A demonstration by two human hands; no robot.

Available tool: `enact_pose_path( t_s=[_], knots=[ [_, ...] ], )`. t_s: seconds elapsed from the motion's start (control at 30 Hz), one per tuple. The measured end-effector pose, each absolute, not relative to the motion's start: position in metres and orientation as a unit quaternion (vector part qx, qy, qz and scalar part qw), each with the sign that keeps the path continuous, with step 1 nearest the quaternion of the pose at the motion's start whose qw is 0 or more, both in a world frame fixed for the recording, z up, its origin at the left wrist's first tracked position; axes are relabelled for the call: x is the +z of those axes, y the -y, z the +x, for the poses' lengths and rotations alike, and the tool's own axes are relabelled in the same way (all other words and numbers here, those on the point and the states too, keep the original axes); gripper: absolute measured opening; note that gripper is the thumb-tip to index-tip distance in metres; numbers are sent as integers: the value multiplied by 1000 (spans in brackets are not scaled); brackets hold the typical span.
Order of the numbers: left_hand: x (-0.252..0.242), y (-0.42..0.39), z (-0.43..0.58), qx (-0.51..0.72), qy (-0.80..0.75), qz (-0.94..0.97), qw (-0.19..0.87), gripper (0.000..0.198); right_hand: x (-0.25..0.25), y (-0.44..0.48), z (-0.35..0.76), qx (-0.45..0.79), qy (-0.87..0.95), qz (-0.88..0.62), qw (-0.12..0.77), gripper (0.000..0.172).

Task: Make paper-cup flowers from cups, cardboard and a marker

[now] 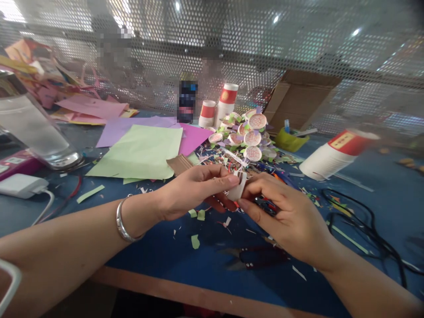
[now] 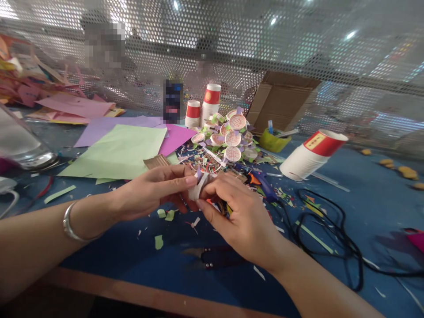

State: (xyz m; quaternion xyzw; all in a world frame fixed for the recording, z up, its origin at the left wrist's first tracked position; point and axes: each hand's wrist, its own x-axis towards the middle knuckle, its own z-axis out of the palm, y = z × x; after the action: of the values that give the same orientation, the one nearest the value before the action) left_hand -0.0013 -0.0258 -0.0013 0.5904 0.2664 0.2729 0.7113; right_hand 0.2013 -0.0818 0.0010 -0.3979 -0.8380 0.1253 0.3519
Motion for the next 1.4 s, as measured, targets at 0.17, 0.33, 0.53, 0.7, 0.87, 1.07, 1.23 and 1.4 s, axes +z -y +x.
enact_pose_path(
  t_s=[0.17,0.33,0.53,0.7,0.87,1.07,1.23,1.4],
  knots=[
    [-7,21,-2,292,-244,621,686,21,0,83,200,99,851,-378,351,8],
    [-9,18,-2,326,-204,602,700,22,2,84,201,84,855,-368,355,11],
    [-6,21,-1,345,-211,598,692,22,6,86,203,59,873,-343,341,11],
    [-8,23,2,352,-227,592,688,23,6,86,202,23,882,-332,334,14],
    [-8,24,4,344,-237,562,714,27,8,87,200,12,884,-330,331,15],
    [-10,20,3,311,-254,539,740,27,7,84,201,33,879,-341,333,15],
    [-11,16,1,299,-225,552,745,25,4,80,205,43,881,-341,325,11],
    [-6,21,1,318,-228,547,740,25,3,82,205,60,875,-331,348,7]
  ],
)
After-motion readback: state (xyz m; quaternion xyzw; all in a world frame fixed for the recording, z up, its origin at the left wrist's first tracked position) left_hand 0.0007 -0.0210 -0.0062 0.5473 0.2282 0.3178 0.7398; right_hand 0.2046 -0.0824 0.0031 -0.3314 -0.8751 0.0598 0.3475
